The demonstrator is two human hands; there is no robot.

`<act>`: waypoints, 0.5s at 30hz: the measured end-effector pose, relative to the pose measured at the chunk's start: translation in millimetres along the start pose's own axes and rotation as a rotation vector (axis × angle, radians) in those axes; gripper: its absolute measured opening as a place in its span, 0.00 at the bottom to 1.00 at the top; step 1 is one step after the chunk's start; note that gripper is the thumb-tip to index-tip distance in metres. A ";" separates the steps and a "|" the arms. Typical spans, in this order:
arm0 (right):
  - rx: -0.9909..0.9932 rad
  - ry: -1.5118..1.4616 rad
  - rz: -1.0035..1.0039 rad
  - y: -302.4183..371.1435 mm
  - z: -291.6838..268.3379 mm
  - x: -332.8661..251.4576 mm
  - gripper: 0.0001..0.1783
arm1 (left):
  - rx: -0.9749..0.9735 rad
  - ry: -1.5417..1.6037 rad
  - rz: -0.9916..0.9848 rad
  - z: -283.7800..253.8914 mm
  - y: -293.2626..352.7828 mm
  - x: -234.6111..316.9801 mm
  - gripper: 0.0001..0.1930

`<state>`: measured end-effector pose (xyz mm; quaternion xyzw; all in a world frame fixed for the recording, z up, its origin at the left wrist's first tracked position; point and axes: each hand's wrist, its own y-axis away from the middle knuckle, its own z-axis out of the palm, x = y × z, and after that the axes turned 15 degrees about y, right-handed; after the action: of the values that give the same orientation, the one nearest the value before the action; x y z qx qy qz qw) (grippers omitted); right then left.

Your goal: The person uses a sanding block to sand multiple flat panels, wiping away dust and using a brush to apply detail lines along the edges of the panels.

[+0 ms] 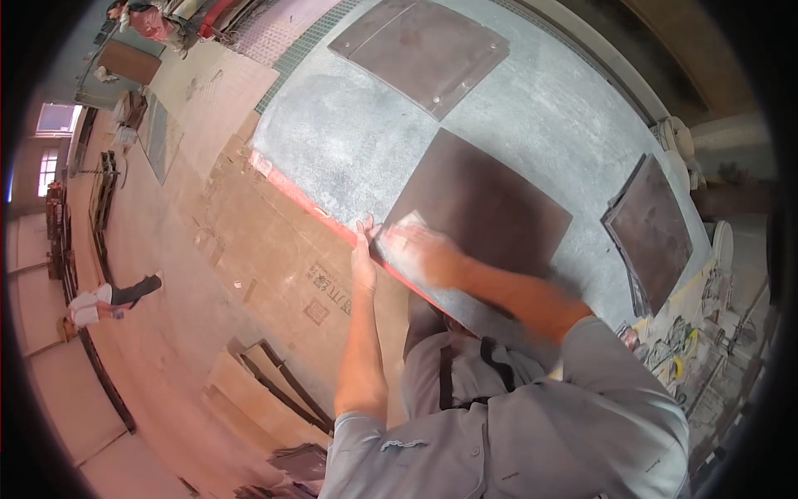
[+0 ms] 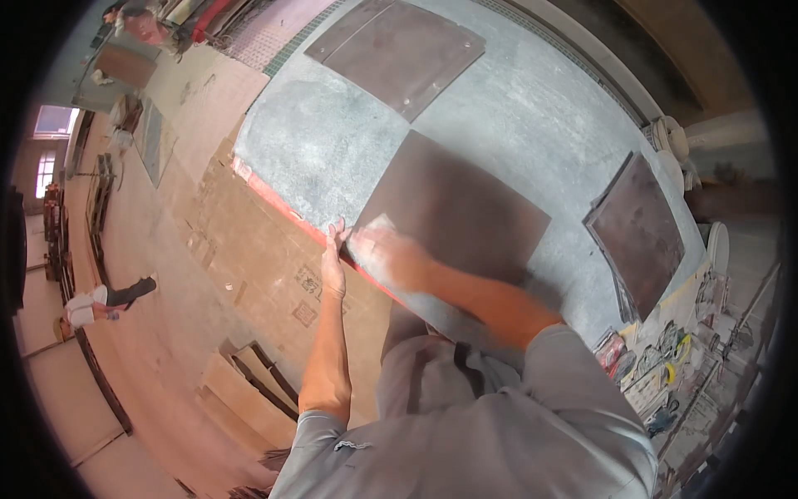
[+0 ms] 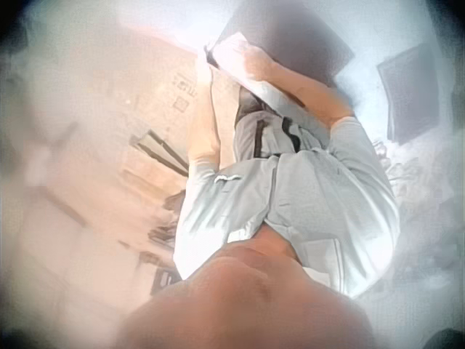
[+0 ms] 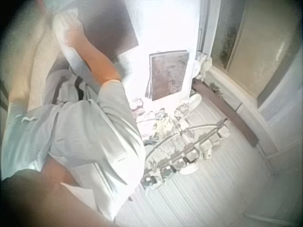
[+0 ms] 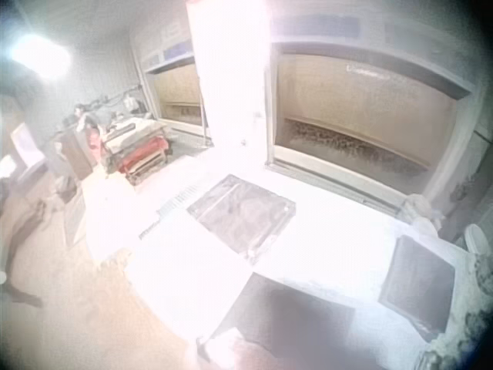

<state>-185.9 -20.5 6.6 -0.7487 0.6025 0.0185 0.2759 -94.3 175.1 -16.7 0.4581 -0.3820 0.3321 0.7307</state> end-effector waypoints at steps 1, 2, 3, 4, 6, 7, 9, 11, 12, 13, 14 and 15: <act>0.045 0.087 0.015 -5.3 -13.3 27.0 0.33 | 0.001 -0.103 0.002 8.1 4.0 11.9 0.35; 0.059 0.249 0.212 -5.8 -17.0 52.9 0.33 | 0.017 -0.287 -0.026 16.2 7.6 20.2 0.34; 0.081 0.404 0.395 -9.0 -19.5 66.1 0.33 | 0.000 -0.330 0.070 3.7 3.6 5.0 0.33; 0.109 0.350 0.472 -11.4 -30.1 52.1 0.34 | 0.003 -0.328 0.092 2.6 0.5 1.2 0.31; -0.036 0.194 0.148 31.9 -21.7 6.8 0.32 | -0.010 -0.327 0.124 9.2 -0.6 -5.6 0.27; -0.105 0.102 -0.022 39.8 -20.2 -9.4 0.31 | -0.003 -0.332 0.143 4.9 -0.3 -8.1 0.26; -0.223 -0.133 0.108 45.6 -25.9 13.3 0.29 | -0.069 -0.380 0.214 0.0 -3.0 -14.7 0.22; -0.122 0.239 0.231 32.0 -58.8 53.8 0.31 | -0.049 -0.393 0.248 -0.4 3.1 -15.5 0.22; -0.070 0.435 0.290 29.7 -70.1 63.1 0.32 | -0.043 -0.371 0.239 -0.1 6.0 -16.1 0.23; 0.023 0.455 0.326 26.2 -67.3 52.6 0.33 | -0.042 -0.346 0.238 3.3 3.4 -15.0 0.23; -0.003 0.340 0.246 37.0 -46.1 38.0 0.32 | -0.041 -0.350 0.236 5.9 1.7 -15.9 0.23; -0.026 0.223 0.165 53.2 -26.3 19.9 0.32 | -0.062 -0.379 0.263 6.1 -2.2 -18.0 0.23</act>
<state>-237.1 -56.1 0.9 -0.6973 0.6888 -0.0345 0.1950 -102.9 166.3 -31.4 0.4359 -0.5788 0.3205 0.6102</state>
